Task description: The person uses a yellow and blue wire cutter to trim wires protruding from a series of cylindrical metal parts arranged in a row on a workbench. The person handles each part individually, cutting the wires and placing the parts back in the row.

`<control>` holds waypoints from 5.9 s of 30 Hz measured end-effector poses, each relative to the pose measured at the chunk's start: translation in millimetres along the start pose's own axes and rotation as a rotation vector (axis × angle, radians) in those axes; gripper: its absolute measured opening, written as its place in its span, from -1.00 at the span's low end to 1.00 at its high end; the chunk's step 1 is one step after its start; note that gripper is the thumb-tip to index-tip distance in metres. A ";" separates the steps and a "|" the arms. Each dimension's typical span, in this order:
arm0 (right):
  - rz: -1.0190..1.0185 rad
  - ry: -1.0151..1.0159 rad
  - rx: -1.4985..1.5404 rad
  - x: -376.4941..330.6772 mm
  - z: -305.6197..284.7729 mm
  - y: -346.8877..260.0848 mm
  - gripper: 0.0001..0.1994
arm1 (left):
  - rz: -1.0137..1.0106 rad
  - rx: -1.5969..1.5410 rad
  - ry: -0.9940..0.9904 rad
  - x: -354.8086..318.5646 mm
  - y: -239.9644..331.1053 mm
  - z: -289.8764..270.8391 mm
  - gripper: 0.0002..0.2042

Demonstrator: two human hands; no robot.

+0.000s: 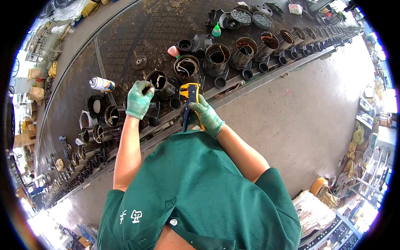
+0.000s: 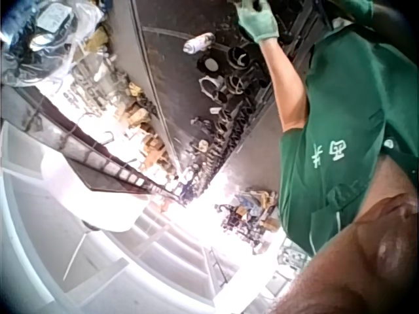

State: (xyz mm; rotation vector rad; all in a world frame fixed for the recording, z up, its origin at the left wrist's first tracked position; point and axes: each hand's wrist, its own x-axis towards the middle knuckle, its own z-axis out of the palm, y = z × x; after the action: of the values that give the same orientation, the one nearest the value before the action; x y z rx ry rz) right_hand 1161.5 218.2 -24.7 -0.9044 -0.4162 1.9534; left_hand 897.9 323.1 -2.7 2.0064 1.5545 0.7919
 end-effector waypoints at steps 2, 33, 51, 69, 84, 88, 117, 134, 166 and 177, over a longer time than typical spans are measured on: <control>0.014 -0.005 0.020 -4.7 3.7 -4.4 -0.44 | 0.143 -0.011 0.053 -13.1 -0.2 6.9 -0.87; 0.026 0.002 -0.258 22.6 5.2 3.1 -0.50 | 0.388 0.411 -0.077 -10.6 25.7 24.1 -0.86; 0.031 0.032 0.039 -15.8 -15.8 -20.4 -0.36 | 0.363 0.359 0.073 24.7 55.5 22.5 -0.69; -0.021 -0.053 -0.082 -14.4 -79.3 -58.4 -0.28 | 0.144 0.236 -0.508 126.4 82.6 67.7 -0.83; 0.030 -0.066 -0.327 107.5 -42.3 -143.7 -0.53 | -0.133 -0.133 0.056 106.3 51.2 108.8 -0.83; 0.027 -0.074 -0.385 107.6 -33.9 -151.5 -0.51 | -0.335 -0.321 -0.036 105.8 74.8 97.1 -0.83; -0.166 0.124 -0.460 94.0 -2.5 -160.4 -0.48 | -0.252 -0.508 -0.003 105.8 46.5 115.9 -0.84; -0.539 -0.055 -1.956 106.1 22.9 -144.4 -0.49 | -0.760 -1.506 0.072 127.5 33.6 106.3 -0.82; -0.104 -0.098 -1.066 158.4 -9.9 -217.6 -0.67 | -0.268 -0.472 0.041 105.4 48.9 109.7 -0.83; 0.169 -0.240 -0.620 109.6 -45.9 -205.0 -0.44 | -0.284 -0.347 0.106 100.0 65.0 107.1 -0.81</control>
State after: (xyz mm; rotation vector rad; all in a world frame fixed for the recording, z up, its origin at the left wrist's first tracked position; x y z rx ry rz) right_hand 1284.0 415.7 21.1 -1.1132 -1.1629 2.1312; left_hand 1036.3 402.2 -20.3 1.4809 1.5871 0.9858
